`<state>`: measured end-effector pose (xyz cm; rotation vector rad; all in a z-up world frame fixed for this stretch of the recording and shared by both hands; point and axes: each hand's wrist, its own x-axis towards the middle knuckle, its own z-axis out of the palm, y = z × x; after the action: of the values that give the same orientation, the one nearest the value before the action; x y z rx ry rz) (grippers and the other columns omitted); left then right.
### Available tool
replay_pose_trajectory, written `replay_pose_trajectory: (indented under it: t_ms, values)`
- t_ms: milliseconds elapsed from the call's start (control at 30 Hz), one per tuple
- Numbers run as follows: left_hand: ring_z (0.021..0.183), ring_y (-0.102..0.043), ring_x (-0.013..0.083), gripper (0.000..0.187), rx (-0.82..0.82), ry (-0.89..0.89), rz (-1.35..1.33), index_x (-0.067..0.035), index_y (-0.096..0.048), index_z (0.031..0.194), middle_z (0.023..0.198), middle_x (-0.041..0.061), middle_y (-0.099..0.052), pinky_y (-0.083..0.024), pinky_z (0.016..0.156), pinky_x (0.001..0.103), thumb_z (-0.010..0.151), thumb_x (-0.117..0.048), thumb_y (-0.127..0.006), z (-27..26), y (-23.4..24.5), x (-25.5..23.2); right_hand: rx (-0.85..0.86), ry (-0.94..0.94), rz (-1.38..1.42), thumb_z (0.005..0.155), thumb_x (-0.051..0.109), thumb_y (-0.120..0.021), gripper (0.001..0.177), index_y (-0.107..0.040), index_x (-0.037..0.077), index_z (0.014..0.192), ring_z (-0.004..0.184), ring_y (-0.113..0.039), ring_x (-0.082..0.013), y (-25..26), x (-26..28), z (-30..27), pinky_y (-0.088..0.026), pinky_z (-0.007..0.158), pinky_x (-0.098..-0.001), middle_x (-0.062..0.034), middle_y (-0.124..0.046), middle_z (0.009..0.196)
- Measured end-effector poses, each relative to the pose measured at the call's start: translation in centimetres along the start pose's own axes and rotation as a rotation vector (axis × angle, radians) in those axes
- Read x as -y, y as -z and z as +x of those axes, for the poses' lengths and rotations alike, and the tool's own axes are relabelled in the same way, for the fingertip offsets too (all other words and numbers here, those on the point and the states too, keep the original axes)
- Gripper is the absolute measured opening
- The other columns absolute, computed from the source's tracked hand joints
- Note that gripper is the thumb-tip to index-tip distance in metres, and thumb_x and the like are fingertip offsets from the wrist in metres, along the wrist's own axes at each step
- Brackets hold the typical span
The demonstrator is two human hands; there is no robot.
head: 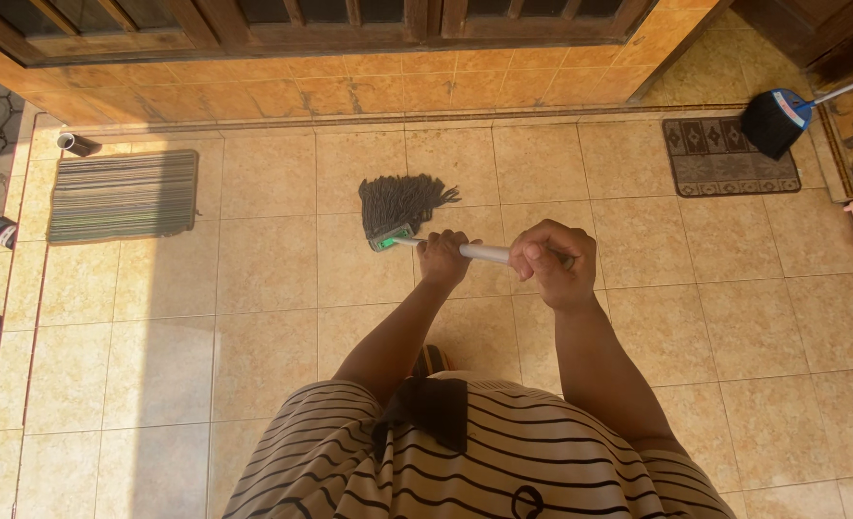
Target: The person mops a tiled floor using a string mop, moving back and forth across the area. They briefly pause to pick up a plastic water bottle from a shoe rack and place it back before resuming mopping.
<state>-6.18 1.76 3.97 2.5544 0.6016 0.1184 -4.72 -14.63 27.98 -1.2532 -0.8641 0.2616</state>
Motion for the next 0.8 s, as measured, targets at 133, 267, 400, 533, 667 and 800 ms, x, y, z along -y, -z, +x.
replay_pose_trajectory:
  t_ms: [133, 267, 400, 533, 667, 800]
  values:
    - [0.111, -0.062, 0.0258, 0.036, -0.023, -0.018, -0.001, -0.018, -0.07, 0.094, 0.103, 0.001, -0.069, -0.038, 0.105, 0.059, 0.1, -0.05, -0.056, 2.8, -1.0, 2.2, 0.07, -0.01, 0.013, 0.108, 0.031, -0.062, 0.04, -0.054, 0.007, 0.078, 0.058, -0.045, -0.0083, -0.4, -2.0, 0.8, -0.036, 0.053, -0.0256, -0.0035, -0.054, 0.066]
    - [0.121, -0.057, 0.0262, 0.034, 0.043, 0.03, 0.003, -0.019, -0.07, 0.096, 0.111, 0.003, -0.065, -0.031, 0.107, 0.066, 0.099, -0.051, -0.057, 4.5, -1.1, 5.9, 0.144, 0.106, -0.01, 0.105, 0.026, -0.062, 0.035, -0.056, 0.004, 0.079, 0.059, -0.045, -0.0121, -3.5, -5.5, 0.3, -0.034, 0.054, -0.0284, -0.0029, -0.052, 0.069]
    - [0.121, -0.055, 0.026, 0.032, 0.225, 0.119, -0.025, -0.02, -0.068, 0.098, 0.118, -0.002, -0.065, -0.023, 0.114, 0.064, 0.095, -0.05, -0.059, 7.4, 1.1, 10.8, 0.211, 0.041, -0.225, 0.099, 0.016, -0.063, 0.026, -0.056, 0.002, 0.078, 0.056, -0.041, -0.0111, -8.1, -8.9, 0.3, -0.032, 0.052, -0.0293, -0.0042, -0.053, 0.073]
    - [0.117, -0.057, 0.0252, 0.033, 0.217, 0.103, -0.025, -0.02, -0.069, 0.096, 0.114, -0.003, -0.067, -0.034, 0.104, 0.056, 0.094, -0.052, -0.059, 7.9, 4.1, 12.6, 0.189, -0.005, -0.224, 0.098, 0.014, -0.064, 0.026, -0.056, 0.001, 0.077, 0.052, -0.04, -0.0085, -11.1, -9.1, 3.0, -0.029, 0.048, -0.0278, -0.0044, -0.055, 0.072]
    - [0.11, -0.059, 0.0266, 0.044, 0.11, -0.03, 0.123, -0.016, -0.071, 0.097, 0.106, 0.002, -0.07, -0.04, 0.094, 0.052, 0.103, -0.056, -0.053, 7.2, 7.8, 12.3, 0.116, 0.048, -0.134, 0.107, 0.028, -0.057, 0.038, -0.056, 0.004, 0.077, 0.05, -0.04, -0.0064, -12.2, -6.3, 7.7, -0.03, 0.048, -0.0252, -0.0011, -0.053, 0.062]
    - [0.108, -0.06, 0.0265, 0.045, 0.124, -0.024, 0.082, -0.019, -0.074, 0.099, 0.101, 0.003, -0.069, -0.039, 0.099, 0.051, 0.099, -0.058, -0.052, 6.0, 10.4, 12.7, 0.035, 0.107, 0.035, 0.111, 0.03, -0.056, 0.044, -0.054, 0.003, 0.075, 0.049, -0.04, -0.0089, -13.8, -4.3, 11.6, -0.034, 0.048, -0.0272, -0.0004, -0.046, 0.056]
